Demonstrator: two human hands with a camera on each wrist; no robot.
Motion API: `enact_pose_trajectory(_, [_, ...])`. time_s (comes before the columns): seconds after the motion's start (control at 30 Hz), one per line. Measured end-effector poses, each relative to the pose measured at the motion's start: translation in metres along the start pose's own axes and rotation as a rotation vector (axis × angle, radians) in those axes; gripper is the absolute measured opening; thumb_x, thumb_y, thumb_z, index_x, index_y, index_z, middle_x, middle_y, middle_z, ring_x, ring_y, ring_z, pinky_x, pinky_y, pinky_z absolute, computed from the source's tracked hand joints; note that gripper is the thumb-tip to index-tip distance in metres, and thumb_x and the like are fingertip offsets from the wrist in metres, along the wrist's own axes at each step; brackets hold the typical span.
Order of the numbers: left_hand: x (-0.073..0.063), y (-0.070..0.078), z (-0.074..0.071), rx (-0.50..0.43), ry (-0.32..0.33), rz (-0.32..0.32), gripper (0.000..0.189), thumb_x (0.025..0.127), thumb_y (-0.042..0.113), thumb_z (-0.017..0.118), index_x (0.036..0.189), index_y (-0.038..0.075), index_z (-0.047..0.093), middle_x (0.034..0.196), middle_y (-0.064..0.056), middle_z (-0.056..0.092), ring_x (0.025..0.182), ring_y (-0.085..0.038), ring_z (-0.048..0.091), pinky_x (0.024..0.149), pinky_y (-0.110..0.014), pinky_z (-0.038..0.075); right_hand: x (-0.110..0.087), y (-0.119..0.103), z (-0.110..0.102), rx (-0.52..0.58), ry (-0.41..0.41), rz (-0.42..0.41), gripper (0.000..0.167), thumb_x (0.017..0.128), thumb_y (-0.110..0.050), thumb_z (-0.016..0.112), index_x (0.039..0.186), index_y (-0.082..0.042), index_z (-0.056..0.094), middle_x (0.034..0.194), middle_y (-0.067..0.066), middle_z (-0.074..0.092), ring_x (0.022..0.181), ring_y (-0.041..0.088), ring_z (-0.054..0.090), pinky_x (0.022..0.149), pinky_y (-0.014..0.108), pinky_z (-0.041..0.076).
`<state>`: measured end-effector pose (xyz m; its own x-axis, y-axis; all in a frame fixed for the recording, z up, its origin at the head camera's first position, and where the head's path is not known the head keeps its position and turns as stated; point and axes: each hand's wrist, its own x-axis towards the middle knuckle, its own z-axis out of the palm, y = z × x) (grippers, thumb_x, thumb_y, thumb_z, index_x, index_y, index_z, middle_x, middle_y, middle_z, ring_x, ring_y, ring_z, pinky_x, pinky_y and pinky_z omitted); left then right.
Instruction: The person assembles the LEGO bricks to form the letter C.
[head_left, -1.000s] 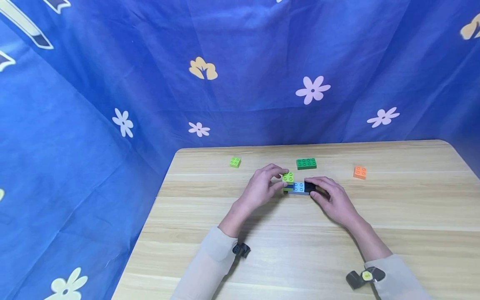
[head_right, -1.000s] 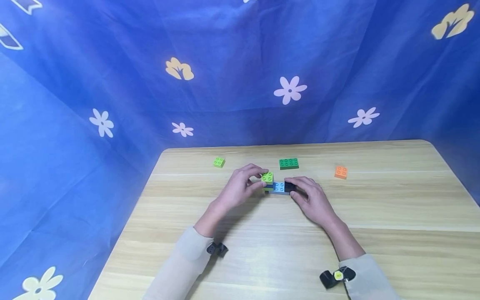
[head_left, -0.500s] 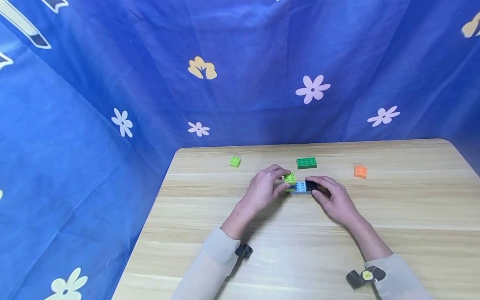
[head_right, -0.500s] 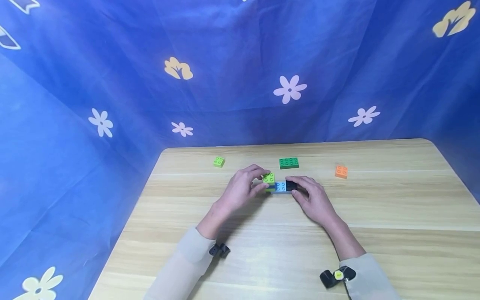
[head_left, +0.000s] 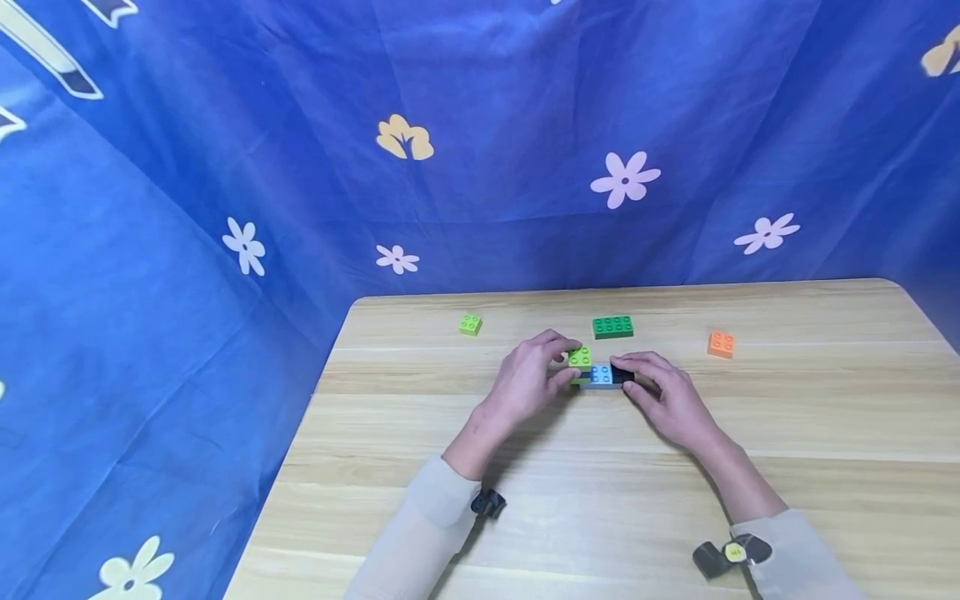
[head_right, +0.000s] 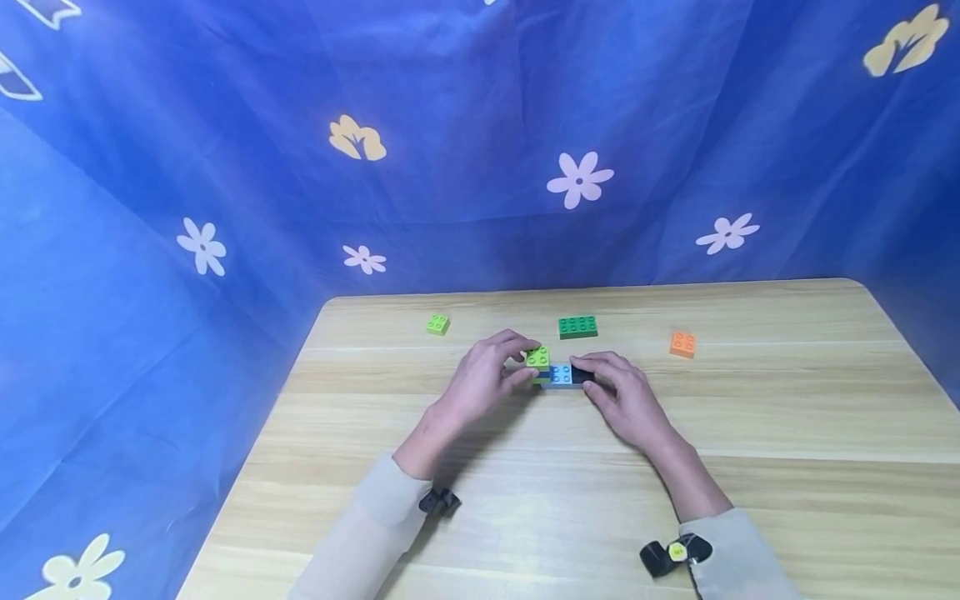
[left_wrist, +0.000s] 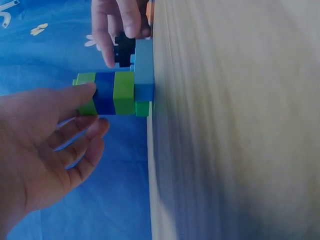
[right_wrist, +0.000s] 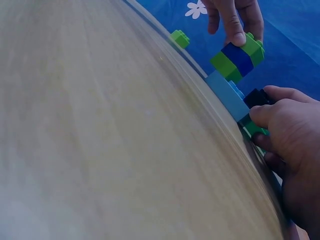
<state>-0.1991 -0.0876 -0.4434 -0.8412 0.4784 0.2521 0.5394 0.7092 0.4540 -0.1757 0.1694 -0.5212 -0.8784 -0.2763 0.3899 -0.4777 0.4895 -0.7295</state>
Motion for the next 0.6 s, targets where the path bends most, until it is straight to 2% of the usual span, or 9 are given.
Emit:
enact_pose_trajectory(0.23, [0.001, -0.004, 0.003, -0.094, -0.03, -0.03, 0.041, 0.096, 0.021, 0.082, 0.134, 0.015, 0.069, 0.124, 0.001, 0.07, 0.102, -0.016, 0.072, 0.087, -0.029, 0.059, -0.001, 0.002, 0.0, -0.013, -0.009, 0.004, 0.043, 0.098, -0.002, 0.074, 0.139, -0.014, 0.07, 0.138, 0.001, 0.067, 0.128, 0.028, 0.063, 0.107, 0.018, 0.046])
enact_pose_trajectory(0.37, [0.001, -0.014, -0.001, -0.16, -0.087, -0.028, 0.061, 0.092, 0.023, 0.086, 0.146, 0.017, 0.06, 0.131, -0.001, 0.066, 0.11, -0.019, 0.07, 0.093, -0.033, 0.059, 0.0, 0.003, 0.001, -0.022, -0.006, 0.008, 0.042, 0.099, -0.003, 0.074, 0.139, -0.016, 0.07, 0.138, 0.0, 0.067, 0.129, 0.026, 0.063, 0.11, 0.031, 0.05])
enact_pose_trajectory(0.43, [0.002, -0.023, -0.006, -0.207, -0.12, -0.028, 0.072, 0.089, 0.024, 0.088, 0.153, 0.016, 0.054, 0.137, -0.005, 0.064, 0.115, -0.023, 0.068, 0.098, -0.037, 0.058, 0.0, 0.003, 0.001, -0.025, -0.004, 0.007, 0.042, 0.099, -0.004, 0.074, 0.139, -0.017, 0.07, 0.138, 0.0, 0.067, 0.13, 0.026, 0.062, 0.11, 0.034, 0.049])
enact_pose_trajectory(0.5, [0.002, -0.035, -0.013, -0.26, -0.133, -0.032, 0.076, 0.089, 0.023, 0.088, 0.155, 0.014, 0.051, 0.141, -0.01, 0.062, 0.121, -0.029, 0.066, 0.101, -0.044, 0.057, -0.001, 0.003, 0.001, -0.02, -0.001, 0.007, 0.043, 0.099, -0.004, 0.074, 0.139, -0.017, 0.07, 0.138, 0.0, 0.067, 0.13, 0.026, 0.062, 0.111, 0.03, 0.047])
enact_pose_trajectory(0.6, [0.002, -0.061, -0.024, -0.333, -0.083, -0.072, 0.068, 0.091, 0.018, 0.085, 0.151, 0.008, 0.055, 0.143, -0.015, 0.061, 0.126, -0.037, 0.062, 0.102, -0.05, 0.057, -0.002, 0.003, 0.0, -0.007, 0.003, 0.009, 0.043, 0.098, -0.003, 0.074, 0.139, -0.017, 0.07, 0.138, -0.001, 0.067, 0.131, 0.026, 0.061, 0.111, 0.019, 0.041])
